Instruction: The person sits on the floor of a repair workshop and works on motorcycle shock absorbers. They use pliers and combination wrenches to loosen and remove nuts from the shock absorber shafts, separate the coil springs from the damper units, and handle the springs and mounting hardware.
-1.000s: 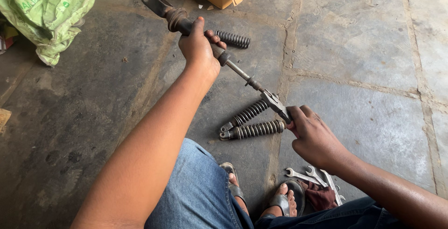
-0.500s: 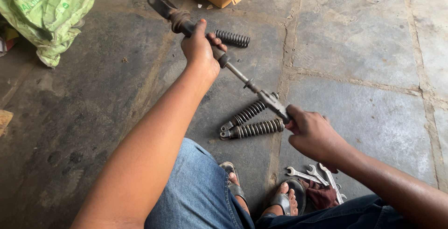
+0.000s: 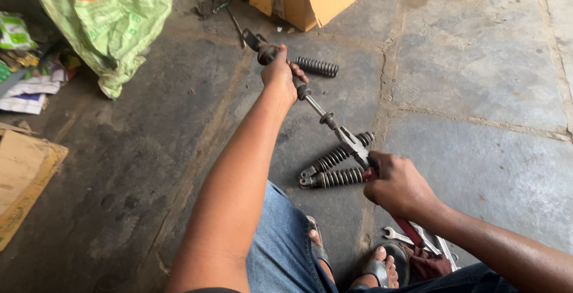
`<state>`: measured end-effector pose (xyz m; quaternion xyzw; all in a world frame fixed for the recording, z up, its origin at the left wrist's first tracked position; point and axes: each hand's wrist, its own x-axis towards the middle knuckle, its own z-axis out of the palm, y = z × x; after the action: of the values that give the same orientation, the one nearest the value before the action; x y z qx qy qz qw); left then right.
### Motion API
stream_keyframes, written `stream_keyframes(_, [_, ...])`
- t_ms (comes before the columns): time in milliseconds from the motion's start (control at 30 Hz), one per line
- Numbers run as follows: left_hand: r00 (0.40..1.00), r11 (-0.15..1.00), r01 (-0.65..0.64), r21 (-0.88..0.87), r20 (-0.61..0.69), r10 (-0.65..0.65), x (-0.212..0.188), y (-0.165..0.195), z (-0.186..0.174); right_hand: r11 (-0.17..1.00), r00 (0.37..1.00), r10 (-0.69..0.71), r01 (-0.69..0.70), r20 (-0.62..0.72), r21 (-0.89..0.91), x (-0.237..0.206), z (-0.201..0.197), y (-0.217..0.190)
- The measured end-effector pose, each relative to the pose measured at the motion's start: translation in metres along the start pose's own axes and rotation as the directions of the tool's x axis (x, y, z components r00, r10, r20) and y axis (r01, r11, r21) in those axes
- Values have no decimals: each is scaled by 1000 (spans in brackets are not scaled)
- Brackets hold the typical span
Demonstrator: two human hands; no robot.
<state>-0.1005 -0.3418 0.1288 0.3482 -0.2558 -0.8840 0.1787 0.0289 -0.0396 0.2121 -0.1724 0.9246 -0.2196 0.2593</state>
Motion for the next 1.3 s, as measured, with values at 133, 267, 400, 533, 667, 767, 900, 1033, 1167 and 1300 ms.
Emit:
stream_keyframes(133, [998,998,56,-1,-35,-56,-7,0,3,999,999,25,-26,27,42,-4,0,-4])
stream_keyframes(267, [997,998,64,5,-46,-63,-11,0,7,998,999,22,-24,34,60,-7,-3,-5])
stream_keyframes(400, [994,996,89,5,-59,-89,-10,0,9,996,1000,18,-18,-1,82,-9,-3,-4])
stream_keyframes(533, [995,997,78,13,-58,-77,-7,-1,10,995,1000,5,-5,3,103,-5,0,2])
stream_keyframes(667, [996,997,83,4,-30,-83,-6,-1,10,966,996,-7,-16,87,258,11,7,23])
stream_keyframes(767, [996,996,90,-3,1,-90,-6,1,10,773,957,-10,-177,291,609,23,14,43])
stream_keyframes(900, [994,994,112,-2,19,-112,-7,4,11,167,681,-511,-520,524,838,28,18,51])
stream_keyframes(1033, [996,996,84,2,11,-84,-6,4,8,810,900,-146,-130,410,572,21,8,28])
stream_keyframes(1167, [997,998,61,-31,-44,-62,-3,6,3,886,999,-1,-18,-41,-463,12,4,15])
stream_keyframes(1300, [996,996,83,-38,-29,-84,-2,9,2,978,985,-173,171,-12,-121,23,10,36])
